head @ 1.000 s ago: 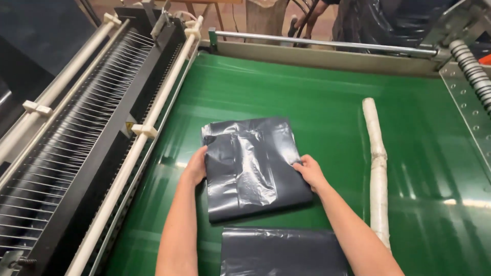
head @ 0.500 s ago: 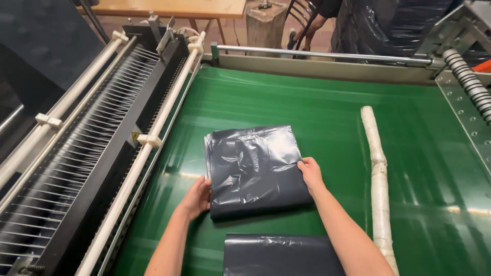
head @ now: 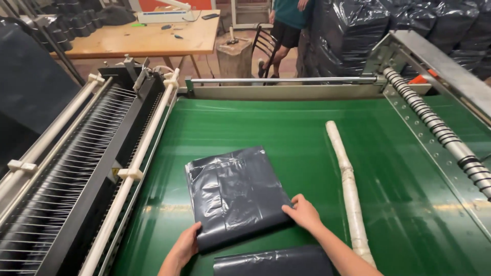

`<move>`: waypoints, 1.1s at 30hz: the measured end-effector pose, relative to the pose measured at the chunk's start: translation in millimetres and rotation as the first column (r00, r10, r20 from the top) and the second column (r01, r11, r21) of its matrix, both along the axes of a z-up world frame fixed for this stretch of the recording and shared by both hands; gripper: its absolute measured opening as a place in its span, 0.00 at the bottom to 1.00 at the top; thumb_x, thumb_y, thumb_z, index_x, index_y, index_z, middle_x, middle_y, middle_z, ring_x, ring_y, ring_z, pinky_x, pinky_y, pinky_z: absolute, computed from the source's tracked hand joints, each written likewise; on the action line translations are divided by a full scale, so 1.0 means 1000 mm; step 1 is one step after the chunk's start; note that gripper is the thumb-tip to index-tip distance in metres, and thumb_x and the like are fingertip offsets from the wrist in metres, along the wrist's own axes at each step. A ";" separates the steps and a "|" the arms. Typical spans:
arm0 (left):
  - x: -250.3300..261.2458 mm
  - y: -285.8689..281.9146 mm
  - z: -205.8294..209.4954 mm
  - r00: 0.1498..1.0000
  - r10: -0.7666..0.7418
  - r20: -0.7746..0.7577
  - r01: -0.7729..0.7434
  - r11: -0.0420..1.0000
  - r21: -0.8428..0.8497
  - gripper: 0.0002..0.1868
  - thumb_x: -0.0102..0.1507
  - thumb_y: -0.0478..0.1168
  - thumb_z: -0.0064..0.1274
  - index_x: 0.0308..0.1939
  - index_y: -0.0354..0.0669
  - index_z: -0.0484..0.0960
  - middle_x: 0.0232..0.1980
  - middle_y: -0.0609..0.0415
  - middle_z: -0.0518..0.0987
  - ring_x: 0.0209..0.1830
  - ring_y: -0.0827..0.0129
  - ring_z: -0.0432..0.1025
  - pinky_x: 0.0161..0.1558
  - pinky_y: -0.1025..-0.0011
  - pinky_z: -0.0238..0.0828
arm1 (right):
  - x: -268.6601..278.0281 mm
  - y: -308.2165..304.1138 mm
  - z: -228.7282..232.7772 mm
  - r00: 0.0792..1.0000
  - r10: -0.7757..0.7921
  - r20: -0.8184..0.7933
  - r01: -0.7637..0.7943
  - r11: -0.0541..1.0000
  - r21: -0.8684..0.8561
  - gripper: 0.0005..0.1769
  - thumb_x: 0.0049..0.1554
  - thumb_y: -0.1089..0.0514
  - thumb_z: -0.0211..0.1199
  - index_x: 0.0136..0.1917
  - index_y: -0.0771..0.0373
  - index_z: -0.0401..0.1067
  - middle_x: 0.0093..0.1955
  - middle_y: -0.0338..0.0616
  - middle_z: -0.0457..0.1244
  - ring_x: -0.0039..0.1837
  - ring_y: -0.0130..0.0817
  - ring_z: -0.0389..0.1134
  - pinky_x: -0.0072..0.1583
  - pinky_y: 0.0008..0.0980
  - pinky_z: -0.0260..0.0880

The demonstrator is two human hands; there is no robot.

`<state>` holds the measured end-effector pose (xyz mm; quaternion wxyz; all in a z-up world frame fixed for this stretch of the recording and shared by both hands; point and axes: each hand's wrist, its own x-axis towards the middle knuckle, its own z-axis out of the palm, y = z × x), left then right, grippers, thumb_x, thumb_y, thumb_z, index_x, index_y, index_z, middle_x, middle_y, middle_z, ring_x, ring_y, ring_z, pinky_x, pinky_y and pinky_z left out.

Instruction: Collecting stacks of plastic bags from a conveyor belt, folding them, and placing them into a larger bag for packaging.

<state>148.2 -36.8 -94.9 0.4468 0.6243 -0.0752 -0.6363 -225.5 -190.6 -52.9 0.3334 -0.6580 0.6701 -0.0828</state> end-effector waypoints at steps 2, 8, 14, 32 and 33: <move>-0.001 -0.001 -0.013 0.999 0.024 0.027 -0.023 0.999 -0.029 0.14 0.64 0.48 0.47 0.45 0.45 0.80 0.40 0.52 0.81 0.36 0.66 0.73 0.37 0.67 0.68 | 0.002 0.017 0.004 1.000 -0.014 -0.001 0.014 0.999 -0.040 0.30 0.49 0.34 0.63 0.57 0.53 0.69 0.53 0.34 0.68 0.55 0.32 0.70 0.54 0.35 0.68; -0.028 0.008 0.033 0.961 -0.038 0.275 0.070 0.992 -0.105 0.23 0.65 0.44 0.41 0.62 0.44 0.77 0.60 0.52 0.80 0.55 0.64 0.73 0.55 0.69 0.64 | 0.019 0.033 -0.006 0.992 -0.057 0.108 0.077 0.978 -0.195 0.23 0.52 0.44 0.66 0.58 0.54 0.72 0.58 0.38 0.69 0.62 0.34 0.70 0.59 0.37 0.70; -0.053 0.000 0.003 0.683 0.134 0.718 -0.035 0.988 -0.151 0.19 0.66 0.48 0.38 0.53 0.41 0.72 0.50 0.40 0.80 0.51 0.46 0.71 0.53 0.57 0.64 | 0.029 0.022 -0.007 0.988 -0.038 0.148 0.072 0.970 -0.234 0.19 0.52 0.46 0.64 0.55 0.51 0.69 0.57 0.39 0.70 0.64 0.36 0.69 0.58 0.39 0.68; -0.030 0.027 0.017 0.436 -0.133 0.890 0.011 0.990 0.143 0.22 0.70 0.56 0.32 0.49 0.42 0.70 0.45 0.34 0.81 0.47 0.32 0.72 0.47 0.44 0.65 | 0.018 0.029 -0.047 0.967 -0.001 0.255 -0.010 0.999 0.045 0.17 0.50 0.56 0.65 0.53 0.54 0.65 0.32 0.33 0.57 0.35 0.28 0.57 0.43 0.31 0.58; -0.027 0.028 0.016 0.418 -0.132 0.899 0.034 0.991 0.130 0.22 0.71 0.56 0.31 0.48 0.41 0.69 0.44 0.33 0.80 0.46 0.31 0.71 0.47 0.43 0.64 | 0.020 0.026 -0.057 0.972 0.015 0.234 0.001 0.998 -0.068 0.17 0.48 0.56 0.65 0.51 0.52 0.67 0.32 0.32 0.57 0.36 0.29 0.59 0.45 0.32 0.60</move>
